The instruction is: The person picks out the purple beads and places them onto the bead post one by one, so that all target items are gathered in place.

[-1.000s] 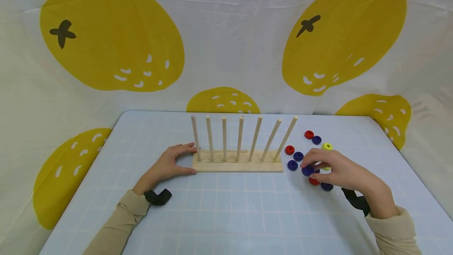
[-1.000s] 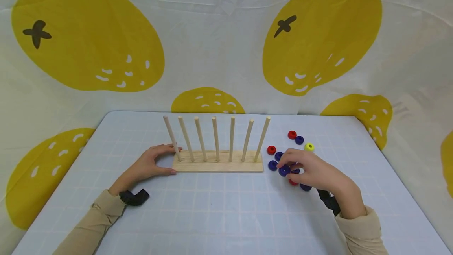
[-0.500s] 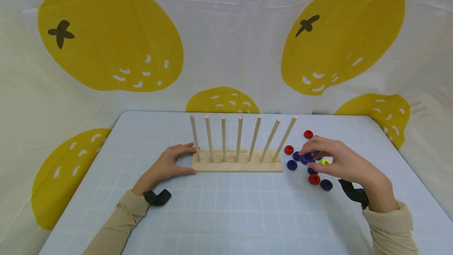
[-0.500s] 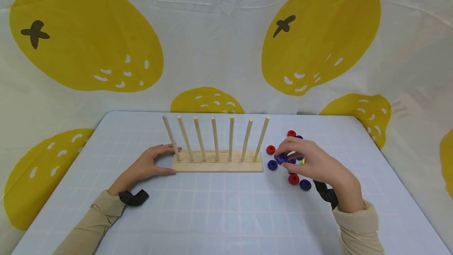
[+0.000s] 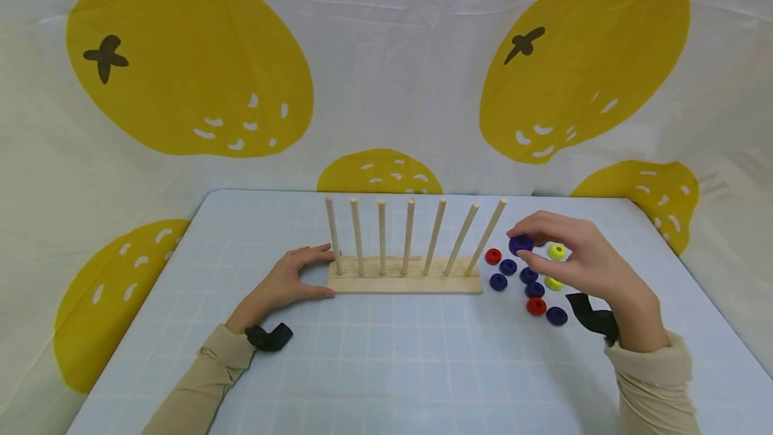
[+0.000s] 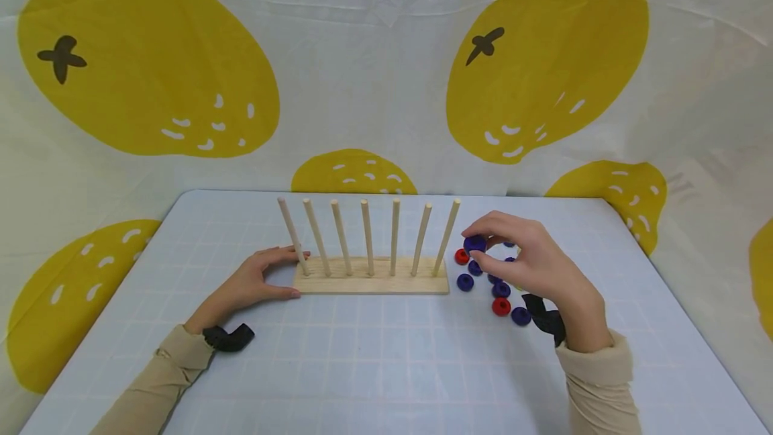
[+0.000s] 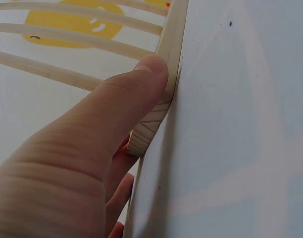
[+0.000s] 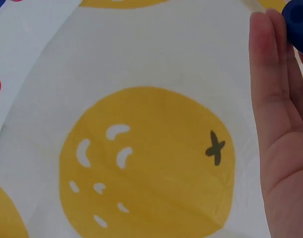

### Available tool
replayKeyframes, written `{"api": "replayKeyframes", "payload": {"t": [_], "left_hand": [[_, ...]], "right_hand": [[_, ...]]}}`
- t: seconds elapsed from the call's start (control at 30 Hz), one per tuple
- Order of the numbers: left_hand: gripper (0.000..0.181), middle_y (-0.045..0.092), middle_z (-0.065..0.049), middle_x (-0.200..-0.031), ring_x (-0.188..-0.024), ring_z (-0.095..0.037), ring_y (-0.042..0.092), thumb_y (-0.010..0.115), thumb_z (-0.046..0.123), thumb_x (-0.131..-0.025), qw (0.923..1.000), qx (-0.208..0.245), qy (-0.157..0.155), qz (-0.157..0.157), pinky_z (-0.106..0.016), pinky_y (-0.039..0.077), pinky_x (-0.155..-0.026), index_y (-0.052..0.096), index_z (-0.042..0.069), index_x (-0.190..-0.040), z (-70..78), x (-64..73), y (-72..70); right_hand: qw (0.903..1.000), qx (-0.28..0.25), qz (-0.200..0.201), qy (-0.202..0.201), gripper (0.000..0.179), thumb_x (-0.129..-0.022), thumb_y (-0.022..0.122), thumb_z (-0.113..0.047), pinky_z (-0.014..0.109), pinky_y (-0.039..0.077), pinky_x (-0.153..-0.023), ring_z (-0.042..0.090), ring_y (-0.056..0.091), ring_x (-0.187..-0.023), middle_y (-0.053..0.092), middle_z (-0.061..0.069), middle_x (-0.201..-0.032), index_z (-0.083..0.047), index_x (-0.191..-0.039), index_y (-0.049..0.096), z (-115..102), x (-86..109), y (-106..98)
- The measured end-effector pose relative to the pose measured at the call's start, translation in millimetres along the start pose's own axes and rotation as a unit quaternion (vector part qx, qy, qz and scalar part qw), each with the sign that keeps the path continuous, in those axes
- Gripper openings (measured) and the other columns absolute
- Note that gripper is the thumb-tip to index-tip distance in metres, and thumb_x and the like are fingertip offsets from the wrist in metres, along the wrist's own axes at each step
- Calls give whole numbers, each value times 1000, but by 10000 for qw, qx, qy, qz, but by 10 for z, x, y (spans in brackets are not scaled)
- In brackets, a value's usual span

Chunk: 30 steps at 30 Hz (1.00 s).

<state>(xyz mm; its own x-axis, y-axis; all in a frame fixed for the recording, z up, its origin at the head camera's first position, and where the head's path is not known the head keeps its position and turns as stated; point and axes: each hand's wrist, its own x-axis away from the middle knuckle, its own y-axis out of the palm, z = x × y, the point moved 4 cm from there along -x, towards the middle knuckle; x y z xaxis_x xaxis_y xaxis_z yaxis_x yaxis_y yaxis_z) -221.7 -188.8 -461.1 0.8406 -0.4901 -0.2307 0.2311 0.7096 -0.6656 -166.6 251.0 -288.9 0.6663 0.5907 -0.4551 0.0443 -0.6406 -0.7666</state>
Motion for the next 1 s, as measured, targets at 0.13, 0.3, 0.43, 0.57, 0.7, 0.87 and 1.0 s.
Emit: {"api": "replayKeyframes", "payload": {"t": [0.13, 0.3, 0.43, 0.57, 0.7, 0.87, 1.0], "left_hand": [[66, 52, -6, -146, -138, -34, 42, 89, 38, -72, 10000, -27, -19, -13, -59, 27, -112, 66, 18, -130, -2, -2, 7], [66, 52, -6, -146, -138, -33, 43, 90, 36, -72, 10000, -11, 25, -1, -58, 27, -113, 66, 17, -130, 7, -5, 5], [66, 52, -7, -146, -138, -33, 42, 90, 36, -72, 10000, -69, 10, -4, -57, 26, -113, 66, 16, -130, 10, -4, 5], [66, 52, -7, -146, -138, -33, 43, 90, 34, -71, 10000, -57, 68, 20, -56, 26, -114, 66, 15, -130, 9, -4, -1], [66, 54, -9, -144, -137, -33, 44, 91, 31, -71, 9998, -48, 178, 52, -56, 27, -114, 66, 14, -129, 9, -7, -1], [66, 54, -11, -143, -136, -34, 45, 91, 30, -71, 9996, -17, 269, 72, -57, 27, -113, 66, 13, -129, 20, -8, 0], [66, 54, -9, -144, -137, -33, 45, 91, 31, -71, 9997, -29, 253, 67, -56, 26, -114, 66, 15, -129, 17, -11, -2]], "right_hand": [[9994, -62, 326, -103, 52, -69, 81, 13, 14, 52, -81, 6, 63, -90, 68, -5, -105, -12, -113, 69, -41, -64, -16], [9955, -147, 794, -487, 38, -75, 82, 4, 13, 51, -83, 8, 64, -88, 69, 5, -99, -4, -110, 71, -95, -170, -23], [9918, -243, 1041, -699, 28, -86, 79, -15, 14, 51, -84, 8, 65, -88, 70, 9, -98, 0, -108, 72, -156, -280, -19], [9894, -335, 1141, -831, 27, -80, 80, -2, 15, 52, -82, 9, 65, -86, 70, 10, -96, 2, -106, 72, -237, -406, -14], [9874, -504, 1183, -928, 40, -68, 78, 16, 17, 53, -81, 10, 64, -85, 70, 11, -96, 3, -106, 72, -293, -522, 5], [9863, -632, 1214, -919, 41, -69, 78, 18, 19, 54, -79, 11, 64, -84, 70, 9, -96, 1, -107, 72, -363, -650, 38], [9867, -613, 1246, -848, 40, -70, 78, 16, 19, 55, -77, 11, 64, -82, 70, 6, -96, 0, -107, 72, -422, -743, 55]]}}
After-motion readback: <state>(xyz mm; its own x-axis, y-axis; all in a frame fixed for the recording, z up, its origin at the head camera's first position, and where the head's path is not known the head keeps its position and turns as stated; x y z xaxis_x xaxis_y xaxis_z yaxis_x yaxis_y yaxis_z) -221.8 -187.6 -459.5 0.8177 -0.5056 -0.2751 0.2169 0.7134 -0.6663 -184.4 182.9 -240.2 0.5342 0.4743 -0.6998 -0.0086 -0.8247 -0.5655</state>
